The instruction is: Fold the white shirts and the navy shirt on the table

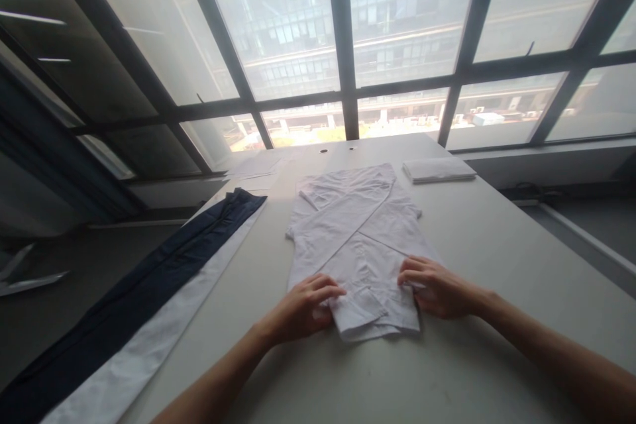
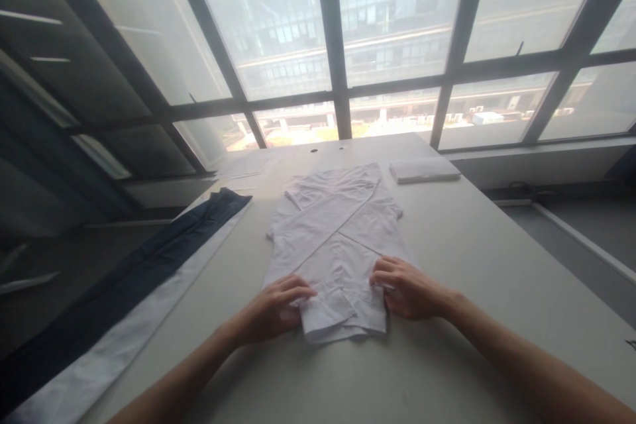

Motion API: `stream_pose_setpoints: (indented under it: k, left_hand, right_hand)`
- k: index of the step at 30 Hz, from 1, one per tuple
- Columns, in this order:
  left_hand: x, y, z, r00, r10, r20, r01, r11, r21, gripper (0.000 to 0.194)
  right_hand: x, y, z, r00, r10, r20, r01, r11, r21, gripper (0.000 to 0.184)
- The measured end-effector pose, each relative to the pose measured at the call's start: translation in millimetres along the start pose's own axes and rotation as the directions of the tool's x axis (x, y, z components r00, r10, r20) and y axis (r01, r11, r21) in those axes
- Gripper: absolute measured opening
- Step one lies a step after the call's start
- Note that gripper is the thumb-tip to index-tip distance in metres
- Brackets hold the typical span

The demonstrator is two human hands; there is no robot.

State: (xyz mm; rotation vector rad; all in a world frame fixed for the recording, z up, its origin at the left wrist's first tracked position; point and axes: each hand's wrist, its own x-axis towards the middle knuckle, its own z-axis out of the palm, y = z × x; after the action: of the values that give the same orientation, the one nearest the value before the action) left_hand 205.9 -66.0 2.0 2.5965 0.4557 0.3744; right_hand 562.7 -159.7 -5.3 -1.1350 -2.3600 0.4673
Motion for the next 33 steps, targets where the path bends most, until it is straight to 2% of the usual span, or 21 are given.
stream_pose_setpoints:
  k: [9,16,22,27,30,33]
  left_hand:
    - [3,2,-3.0,1.0,0.019,-0.022,-0.018,1.0,0.023,0.042]
    - [3,-1,-2.8,0.997,0.065,-0.032,-0.064,0.997,0.034,0.014]
    - [0,-4,-1.2,0.995,0.057,-0.076,-0.055,0.998,0.021,0.024]
    - [2,-3,-2.8,0.995,-0.014,-0.103,0.013,1.0,-0.008,0.023]
    - [3,-2,-2.2,0.99,-0.056,-0.129,0.054,0.998,-0.021,0.022]
    - [5,-4,1.0,0.976,-0.115,-0.183,0.114,0.993,-0.017,0.028]
  right_hand:
    - [-3,1,2,1.0,-0.017,-0.01,0.017,1.0,0.026,0.033]
    - [-3,7,11,0.993,-0.055,-0.104,0.065,0.993,0.099,0.007]
    - [-1,10,13,0.975,-0.049,-0.216,0.078,0.988,0.131,0.014]
    - [1,12,18,0.957,-0.013,-0.291,0.054,0.99,0.133,0.017]
    - [2,15,24,0.94,0.045,-0.337,-0.002,0.992,0.127,0.018]
    - [3,18,32,0.891,0.168,-0.422,-0.122,0.983,0.135,0.021]
